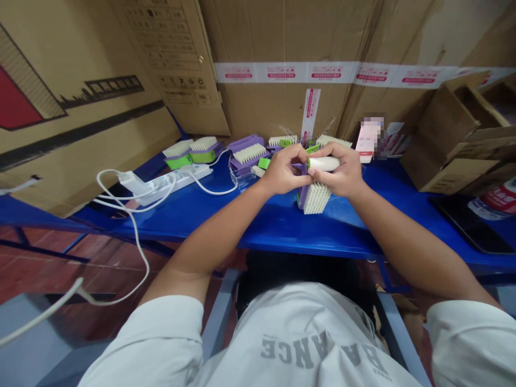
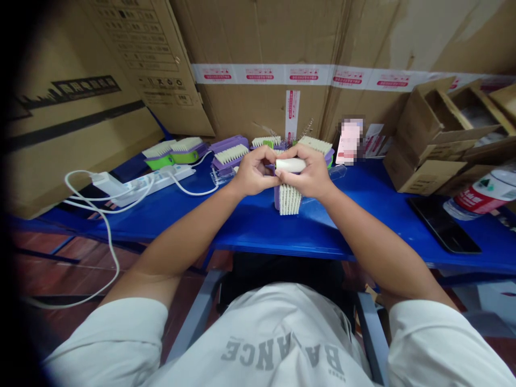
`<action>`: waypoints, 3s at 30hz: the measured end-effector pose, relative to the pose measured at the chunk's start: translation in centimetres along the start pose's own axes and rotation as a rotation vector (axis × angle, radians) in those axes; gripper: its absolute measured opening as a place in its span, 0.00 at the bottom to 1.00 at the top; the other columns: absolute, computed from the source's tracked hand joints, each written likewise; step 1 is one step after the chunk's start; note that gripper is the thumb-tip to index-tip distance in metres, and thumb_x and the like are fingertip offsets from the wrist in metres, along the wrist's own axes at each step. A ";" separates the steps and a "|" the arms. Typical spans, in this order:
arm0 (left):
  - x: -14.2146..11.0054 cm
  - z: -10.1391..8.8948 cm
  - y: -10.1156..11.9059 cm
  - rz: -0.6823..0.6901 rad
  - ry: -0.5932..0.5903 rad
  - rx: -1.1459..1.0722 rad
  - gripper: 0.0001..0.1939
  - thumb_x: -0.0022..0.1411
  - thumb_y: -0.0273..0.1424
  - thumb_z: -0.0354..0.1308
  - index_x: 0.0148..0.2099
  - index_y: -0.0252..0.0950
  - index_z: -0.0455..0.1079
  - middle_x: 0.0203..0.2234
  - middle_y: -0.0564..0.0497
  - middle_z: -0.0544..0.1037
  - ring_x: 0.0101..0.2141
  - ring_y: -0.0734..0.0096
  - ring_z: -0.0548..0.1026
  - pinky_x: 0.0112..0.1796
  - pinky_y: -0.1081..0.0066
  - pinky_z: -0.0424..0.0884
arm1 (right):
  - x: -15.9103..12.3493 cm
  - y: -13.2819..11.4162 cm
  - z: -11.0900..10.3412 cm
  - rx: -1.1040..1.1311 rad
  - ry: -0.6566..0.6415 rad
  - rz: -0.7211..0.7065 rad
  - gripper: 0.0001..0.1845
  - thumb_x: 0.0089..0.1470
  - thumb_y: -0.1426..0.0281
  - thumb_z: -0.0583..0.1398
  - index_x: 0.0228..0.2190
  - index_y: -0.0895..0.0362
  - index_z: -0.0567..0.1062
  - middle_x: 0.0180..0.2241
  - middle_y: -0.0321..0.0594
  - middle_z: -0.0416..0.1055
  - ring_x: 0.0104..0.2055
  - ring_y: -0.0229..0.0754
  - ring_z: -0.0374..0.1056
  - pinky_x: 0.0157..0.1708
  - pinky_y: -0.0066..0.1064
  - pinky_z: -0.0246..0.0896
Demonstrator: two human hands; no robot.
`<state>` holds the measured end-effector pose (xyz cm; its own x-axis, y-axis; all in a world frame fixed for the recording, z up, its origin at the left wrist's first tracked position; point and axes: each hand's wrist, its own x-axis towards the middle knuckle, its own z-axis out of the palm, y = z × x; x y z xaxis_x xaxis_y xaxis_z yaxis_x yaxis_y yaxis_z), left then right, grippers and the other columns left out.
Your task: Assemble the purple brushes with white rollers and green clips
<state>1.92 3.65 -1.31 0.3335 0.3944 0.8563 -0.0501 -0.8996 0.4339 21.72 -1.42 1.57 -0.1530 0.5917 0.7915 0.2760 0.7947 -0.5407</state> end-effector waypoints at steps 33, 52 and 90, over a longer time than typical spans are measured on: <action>-1.0 0.3 -1.1 -0.163 -0.015 -0.144 0.39 0.58 0.55 0.84 0.62 0.47 0.73 0.43 0.54 0.78 0.40 0.68 0.84 0.34 0.72 0.78 | 0.0 0.8 -0.5 0.000 -0.073 0.004 0.30 0.53 0.39 0.77 0.41 0.50 0.86 0.37 0.39 0.83 0.34 0.45 0.74 0.35 0.39 0.72; -0.8 0.5 -0.3 -0.213 -0.042 -0.158 0.34 0.59 0.58 0.82 0.52 0.43 0.73 0.44 0.52 0.83 0.42 0.68 0.86 0.39 0.71 0.83 | 0.5 0.4 -0.9 -0.018 -0.060 0.003 0.30 0.53 0.39 0.78 0.38 0.51 0.85 0.35 0.38 0.82 0.34 0.43 0.74 0.34 0.36 0.71; -1.2 0.7 -1.5 -0.072 -0.064 -0.056 0.38 0.66 0.61 0.78 0.66 0.50 0.69 0.48 0.54 0.81 0.44 0.67 0.88 0.37 0.70 0.84 | 0.6 1.1 -1.4 -0.051 -0.075 -0.097 0.23 0.55 0.45 0.78 0.39 0.49 0.90 0.34 0.38 0.83 0.36 0.46 0.76 0.39 0.42 0.73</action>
<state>2.25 4.43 -3.18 0.3976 0.4431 0.8034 -0.0756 -0.8568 0.5100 23.27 -0.33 1.85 -0.2510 0.5224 0.8149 0.3039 0.8418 -0.4461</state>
